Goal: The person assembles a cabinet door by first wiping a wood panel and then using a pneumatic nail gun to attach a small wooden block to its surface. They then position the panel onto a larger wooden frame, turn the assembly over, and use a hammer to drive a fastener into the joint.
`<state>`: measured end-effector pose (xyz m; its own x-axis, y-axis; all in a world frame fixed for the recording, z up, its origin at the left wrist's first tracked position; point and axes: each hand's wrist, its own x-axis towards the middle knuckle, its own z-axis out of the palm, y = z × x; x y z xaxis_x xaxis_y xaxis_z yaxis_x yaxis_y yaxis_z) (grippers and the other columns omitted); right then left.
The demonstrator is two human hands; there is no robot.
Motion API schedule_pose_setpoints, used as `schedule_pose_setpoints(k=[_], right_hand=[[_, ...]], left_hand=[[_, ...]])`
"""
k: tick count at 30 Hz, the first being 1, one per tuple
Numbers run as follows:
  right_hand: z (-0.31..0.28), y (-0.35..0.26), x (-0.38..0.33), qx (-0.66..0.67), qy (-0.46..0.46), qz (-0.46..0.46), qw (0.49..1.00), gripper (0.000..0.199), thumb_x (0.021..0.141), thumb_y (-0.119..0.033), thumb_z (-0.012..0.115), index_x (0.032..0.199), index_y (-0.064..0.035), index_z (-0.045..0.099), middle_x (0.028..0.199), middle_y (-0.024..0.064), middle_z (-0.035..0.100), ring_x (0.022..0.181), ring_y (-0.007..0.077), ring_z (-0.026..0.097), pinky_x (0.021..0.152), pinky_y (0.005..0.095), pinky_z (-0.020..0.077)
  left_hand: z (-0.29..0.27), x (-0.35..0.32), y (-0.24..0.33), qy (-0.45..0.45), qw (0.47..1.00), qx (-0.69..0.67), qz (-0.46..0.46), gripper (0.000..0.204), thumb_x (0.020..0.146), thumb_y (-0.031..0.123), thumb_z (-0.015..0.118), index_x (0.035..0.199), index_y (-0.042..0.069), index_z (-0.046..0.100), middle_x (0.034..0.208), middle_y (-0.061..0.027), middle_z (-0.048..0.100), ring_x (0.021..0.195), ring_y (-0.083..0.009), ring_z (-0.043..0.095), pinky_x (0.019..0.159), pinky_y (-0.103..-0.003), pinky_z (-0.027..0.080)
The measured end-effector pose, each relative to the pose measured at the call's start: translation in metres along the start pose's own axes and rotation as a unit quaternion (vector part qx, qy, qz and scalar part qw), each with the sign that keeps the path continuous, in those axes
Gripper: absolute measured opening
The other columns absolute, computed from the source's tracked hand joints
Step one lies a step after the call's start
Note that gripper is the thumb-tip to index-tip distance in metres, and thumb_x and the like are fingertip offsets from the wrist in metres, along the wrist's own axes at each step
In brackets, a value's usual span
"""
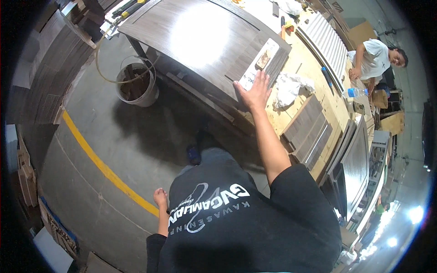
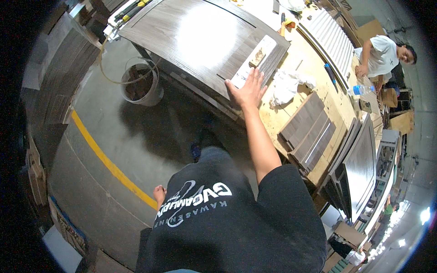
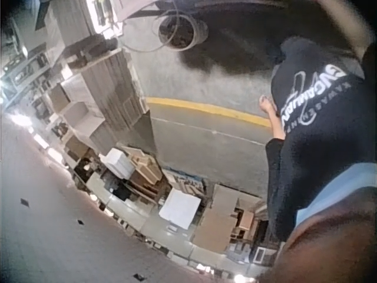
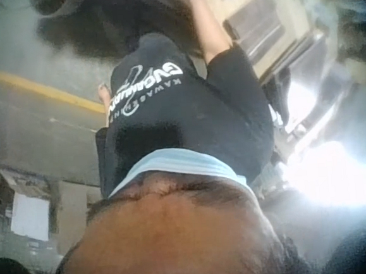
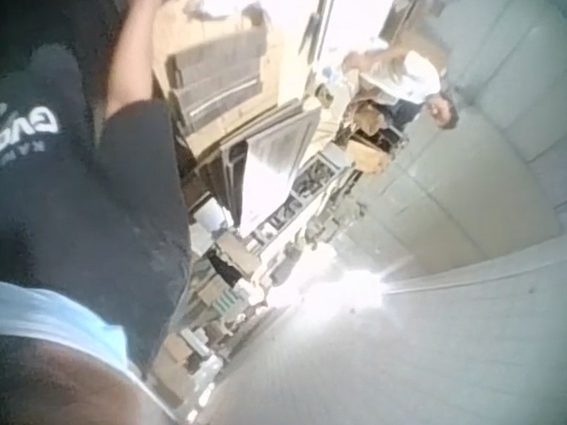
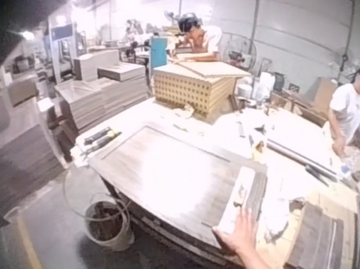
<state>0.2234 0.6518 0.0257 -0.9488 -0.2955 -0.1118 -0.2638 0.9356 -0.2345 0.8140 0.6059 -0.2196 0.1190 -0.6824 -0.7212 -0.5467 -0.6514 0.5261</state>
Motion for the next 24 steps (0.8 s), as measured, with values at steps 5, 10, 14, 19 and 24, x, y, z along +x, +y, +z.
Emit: schedule_pose_setpoints(k=[5,10,14,19,24], right_hand=[[0.005,0.000,-0.002,0.004,0.044,-0.005,0.999,0.112,0.075,-0.074,0.059,0.153,-0.0039,0.020,0.161,0.0119,0.016,0.149,0.0278,0.010,0.118,0.0549,0.0127],[0.001,0.002,-0.002,0.011,0.018,-0.007,1.000,0.113,0.076,-0.074,0.057,0.154,-0.0034,0.015,0.162,0.0110,0.010,0.150,0.0266,0.005,0.119,0.0547,0.0088],[0.001,0.004,-0.004,0.020,0.020,-0.025,0.999,0.111,0.078,-0.072,0.056,0.153,0.0000,0.015,0.162,0.0145,0.010,0.150,0.0283,0.005,0.118,0.0552,0.0065],[0.004,0.000,-0.011,0.005,0.037,-0.038,0.999,0.109,0.079,-0.069,0.058,0.151,0.0017,0.018,0.161,0.0169,0.012,0.150,0.0311,0.007,0.118,0.0563,0.0054],[-0.002,-0.019,-0.042,-0.020,-0.047,-0.011,0.999,0.106,0.080,-0.072,0.048,0.152,0.0018,0.019,0.162,0.0163,0.006,0.150,0.0279,-0.005,0.117,0.0568,-0.0042]], left_hand=[[0.002,0.001,0.001,-0.062,0.970,0.180,0.152,0.019,0.088,0.019,0.063,0.094,0.002,0.069,0.074,-0.0059,0.066,0.063,-0.0139,0.061,0.061,-0.030,0.050],[0.052,-0.005,0.085,-0.127,0.963,0.101,0.214,0.020,0.088,0.021,0.064,0.094,0.003,0.070,0.077,-0.0083,0.069,0.071,-0.0183,0.064,0.070,-0.031,0.050],[0.094,-0.053,0.208,-0.177,0.902,0.121,0.376,0.020,0.088,0.021,0.066,0.093,0.002,0.069,0.084,-0.0110,0.069,0.074,-0.0202,0.065,0.070,-0.032,0.050],[0.160,-0.126,0.359,-0.222,0.797,0.076,0.556,0.014,0.088,0.016,0.064,0.088,0.002,0.068,0.085,-0.0127,0.067,0.078,-0.0264,0.065,0.071,-0.034,0.050],[0.214,-0.135,0.461,-0.055,0.701,0.106,0.703,0.019,0.084,0.012,0.067,0.103,0.007,0.066,0.110,-0.0121,0.063,0.108,-0.0299,0.057,0.095,-0.041,0.041]])
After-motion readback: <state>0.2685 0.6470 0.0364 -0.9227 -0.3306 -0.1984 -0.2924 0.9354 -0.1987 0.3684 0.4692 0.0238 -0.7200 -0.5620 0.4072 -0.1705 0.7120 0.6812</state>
